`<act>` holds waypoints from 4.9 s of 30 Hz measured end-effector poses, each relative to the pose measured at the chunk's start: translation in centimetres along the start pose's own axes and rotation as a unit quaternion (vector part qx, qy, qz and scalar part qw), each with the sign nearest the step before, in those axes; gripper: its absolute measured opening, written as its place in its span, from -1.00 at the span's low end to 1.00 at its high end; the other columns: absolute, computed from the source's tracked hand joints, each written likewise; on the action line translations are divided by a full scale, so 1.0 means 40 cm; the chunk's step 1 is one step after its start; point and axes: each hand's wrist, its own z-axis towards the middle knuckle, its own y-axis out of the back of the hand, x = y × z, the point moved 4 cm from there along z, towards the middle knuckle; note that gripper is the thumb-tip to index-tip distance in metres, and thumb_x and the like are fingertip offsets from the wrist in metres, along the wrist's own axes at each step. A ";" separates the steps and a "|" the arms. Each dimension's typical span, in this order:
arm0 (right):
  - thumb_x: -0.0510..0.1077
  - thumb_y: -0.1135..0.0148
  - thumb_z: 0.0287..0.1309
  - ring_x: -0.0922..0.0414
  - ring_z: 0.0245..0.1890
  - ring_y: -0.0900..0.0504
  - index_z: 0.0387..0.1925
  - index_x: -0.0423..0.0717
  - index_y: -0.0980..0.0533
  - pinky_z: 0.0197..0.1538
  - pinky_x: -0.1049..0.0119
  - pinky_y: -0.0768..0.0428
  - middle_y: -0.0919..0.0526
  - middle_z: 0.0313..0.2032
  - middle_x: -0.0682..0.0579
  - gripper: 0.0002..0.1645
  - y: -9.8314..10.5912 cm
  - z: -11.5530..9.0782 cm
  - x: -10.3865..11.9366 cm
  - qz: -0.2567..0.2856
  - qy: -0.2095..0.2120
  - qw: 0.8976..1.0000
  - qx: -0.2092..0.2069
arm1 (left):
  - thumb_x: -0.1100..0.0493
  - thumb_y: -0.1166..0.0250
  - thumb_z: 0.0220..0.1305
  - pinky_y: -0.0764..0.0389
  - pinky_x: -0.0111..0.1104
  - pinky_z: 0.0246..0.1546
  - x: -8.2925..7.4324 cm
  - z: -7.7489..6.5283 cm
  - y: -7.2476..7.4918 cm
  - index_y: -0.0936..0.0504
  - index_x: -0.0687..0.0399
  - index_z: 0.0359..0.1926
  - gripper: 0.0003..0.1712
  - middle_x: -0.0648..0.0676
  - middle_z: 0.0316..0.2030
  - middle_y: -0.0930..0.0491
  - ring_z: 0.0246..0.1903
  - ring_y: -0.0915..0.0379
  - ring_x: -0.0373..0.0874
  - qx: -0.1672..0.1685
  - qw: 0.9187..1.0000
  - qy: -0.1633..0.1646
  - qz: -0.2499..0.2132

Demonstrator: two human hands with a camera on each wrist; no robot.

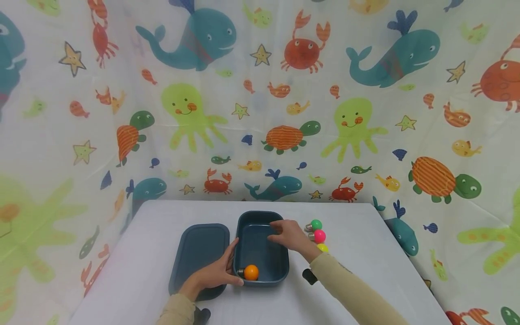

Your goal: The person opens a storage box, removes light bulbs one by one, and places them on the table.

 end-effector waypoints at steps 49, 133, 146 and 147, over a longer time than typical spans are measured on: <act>-0.04 -0.47 0.05 0.15 -0.21 -0.62 0.03 -0.23 -0.61 -0.06 0.22 -0.68 -0.71 -0.11 -0.02 -0.46 -0.132 -0.013 0.071 -0.028 -0.005 0.992 0.125 | 0.08 -0.45 0.17 -0.13 0.03 0.38 -0.001 -0.009 -0.004 0.49 -0.16 0.53 0.34 0.27 0.53 0.37 0.46 0.10 0.19 0.011 1.000 -0.011 0.004; -0.01 -0.36 0.19 0.02 0.09 -0.58 0.24 -0.10 -0.48 0.17 0.07 -0.56 -0.59 0.14 0.01 -0.39 -0.120 -0.054 -0.038 0.240 -0.019 0.969 0.058 | -0.01 -0.48 0.11 -0.12 0.06 0.37 -0.010 -0.023 -0.032 0.46 -0.19 0.54 0.38 0.25 0.53 0.40 0.48 0.15 0.19 -0.015 1.000 0.009 0.023; 0.07 -0.32 0.21 -0.04 0.21 -0.50 0.32 -0.06 -0.40 0.27 0.04 -0.46 -0.52 0.23 -0.04 -0.30 -0.072 -0.084 -0.081 0.309 -0.052 0.950 -0.013 | 0.05 -0.53 0.05 -0.07 0.04 0.39 -0.008 -0.021 -0.028 0.46 -0.21 0.54 0.42 0.22 0.53 0.44 0.49 0.25 0.16 -0.020 1.000 0.011 0.014; 0.09 -0.33 0.21 -0.04 0.21 -0.49 0.33 -0.05 -0.40 0.27 0.03 -0.45 -0.51 0.23 -0.04 -0.29 -0.070 -0.087 -0.084 0.310 -0.055 0.949 -0.018 | 0.06 -0.53 0.05 -0.06 0.04 0.39 -0.008 -0.021 -0.028 0.45 -0.22 0.54 0.42 0.22 0.53 0.44 0.49 0.25 0.17 -0.021 1.000 0.011 0.014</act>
